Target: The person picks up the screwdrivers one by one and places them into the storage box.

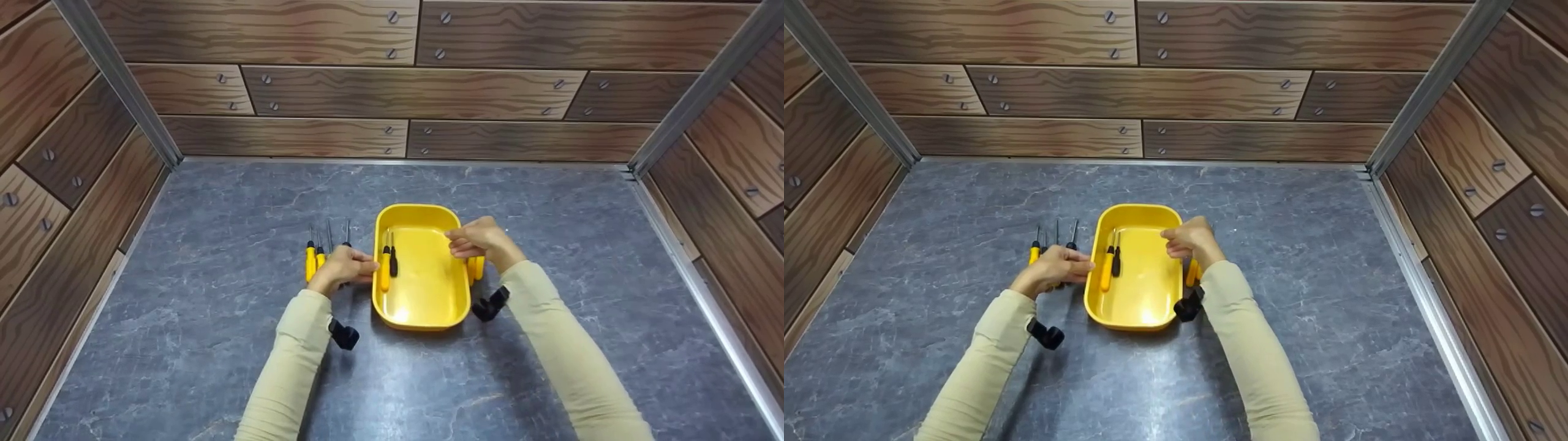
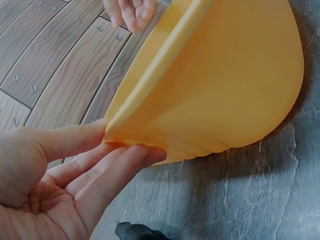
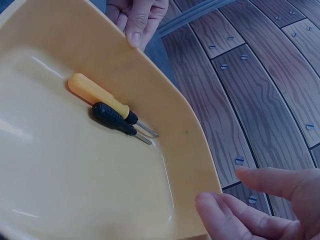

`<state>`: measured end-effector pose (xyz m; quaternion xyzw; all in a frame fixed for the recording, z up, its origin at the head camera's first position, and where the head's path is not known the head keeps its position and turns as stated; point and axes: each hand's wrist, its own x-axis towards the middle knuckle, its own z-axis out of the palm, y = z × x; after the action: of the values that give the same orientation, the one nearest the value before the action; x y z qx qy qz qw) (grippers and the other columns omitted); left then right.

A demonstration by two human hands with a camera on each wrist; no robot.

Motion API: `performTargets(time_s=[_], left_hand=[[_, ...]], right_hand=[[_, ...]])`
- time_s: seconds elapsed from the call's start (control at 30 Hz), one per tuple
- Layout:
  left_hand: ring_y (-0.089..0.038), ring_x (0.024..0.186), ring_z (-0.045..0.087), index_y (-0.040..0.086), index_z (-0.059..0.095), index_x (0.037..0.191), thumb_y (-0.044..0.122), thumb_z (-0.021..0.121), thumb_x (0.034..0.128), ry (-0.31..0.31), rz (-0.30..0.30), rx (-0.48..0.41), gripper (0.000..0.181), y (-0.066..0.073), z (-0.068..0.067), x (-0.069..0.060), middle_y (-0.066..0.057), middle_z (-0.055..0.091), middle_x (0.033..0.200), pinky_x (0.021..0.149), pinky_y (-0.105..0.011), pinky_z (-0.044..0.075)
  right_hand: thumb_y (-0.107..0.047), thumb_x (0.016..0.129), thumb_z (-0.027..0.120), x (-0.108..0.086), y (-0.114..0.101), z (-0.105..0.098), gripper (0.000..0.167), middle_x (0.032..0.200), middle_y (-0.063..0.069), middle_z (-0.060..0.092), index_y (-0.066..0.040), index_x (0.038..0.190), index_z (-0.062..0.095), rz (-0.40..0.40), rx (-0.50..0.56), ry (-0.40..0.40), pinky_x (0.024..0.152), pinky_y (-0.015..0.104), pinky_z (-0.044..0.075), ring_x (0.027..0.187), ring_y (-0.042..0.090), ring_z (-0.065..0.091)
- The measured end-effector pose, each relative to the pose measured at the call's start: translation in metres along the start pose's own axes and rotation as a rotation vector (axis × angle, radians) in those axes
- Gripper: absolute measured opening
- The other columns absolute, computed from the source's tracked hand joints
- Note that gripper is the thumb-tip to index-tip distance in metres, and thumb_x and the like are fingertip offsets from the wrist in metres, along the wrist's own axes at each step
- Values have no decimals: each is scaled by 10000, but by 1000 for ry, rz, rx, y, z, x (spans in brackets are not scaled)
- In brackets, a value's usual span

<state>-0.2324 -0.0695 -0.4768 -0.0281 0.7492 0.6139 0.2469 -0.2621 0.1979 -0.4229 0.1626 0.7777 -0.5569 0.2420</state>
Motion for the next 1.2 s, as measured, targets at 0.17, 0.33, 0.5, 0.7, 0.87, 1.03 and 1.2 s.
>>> performTargets(time_s=[0.17,0.33,0.5,0.7,0.87,1.03,1.2], left_hand=[[-384,1047,676,-123,585,1229,21,629,911,9,-7,1,352,0,1,0,-337,612,1220,940,-423,588],[-382,1036,680,-127,583,1229,15,629,908,12,-7,2,354,1,1,0,-339,613,1217,936,-428,589],[-390,1040,674,-130,577,1232,13,628,909,12,-7,-2,357,0,1,0,-342,608,1220,926,-416,594],[-368,1013,695,-139,587,1216,19,627,911,10,-6,-7,345,0,0,1,-347,611,1210,924,-412,594],[-387,1035,680,-143,589,1210,16,624,912,5,-6,-14,340,0,0,0,-352,611,1204,935,-418,587],[-376,1018,691,-139,594,1205,18,629,909,8,-6,-15,337,0,0,0,-351,614,1200,923,-407,595],[-364,985,708,-145,598,1194,11,632,905,16,3,-19,331,0,1,1,-352,623,1183,914,-412,598]], right_hand=[[-113,918,631,0,4,-7,446,588,-17,652,151,1255,505,-3,21,-9,563,169,614,501,47,652],[-120,915,639,1,8,-13,424,590,-18,660,139,1230,523,7,26,-9,585,186,624,510,55,660],[-113,915,639,1,11,-17,331,592,-16,670,103,1154,560,24,39,-7,608,192,629,523,62,670],[-107,920,633,1,12,-21,257,577,-18,673,69,1097,572,26,62,-11,587,185,624,519,65,670],[-98,918,636,2,14,-23,359,580,-18,683,118,1194,559,22,69,-6,591,186,625,522,63,669],[-98,904,656,3,16,-26,362,592,-13,689,107,1192,576,38,75,16,592,185,625,520,67,670],[-106,890,679,3,19,-29,213,589,-11,675,35,1032,603,50,64,39,606,194,630,520,73,671]])
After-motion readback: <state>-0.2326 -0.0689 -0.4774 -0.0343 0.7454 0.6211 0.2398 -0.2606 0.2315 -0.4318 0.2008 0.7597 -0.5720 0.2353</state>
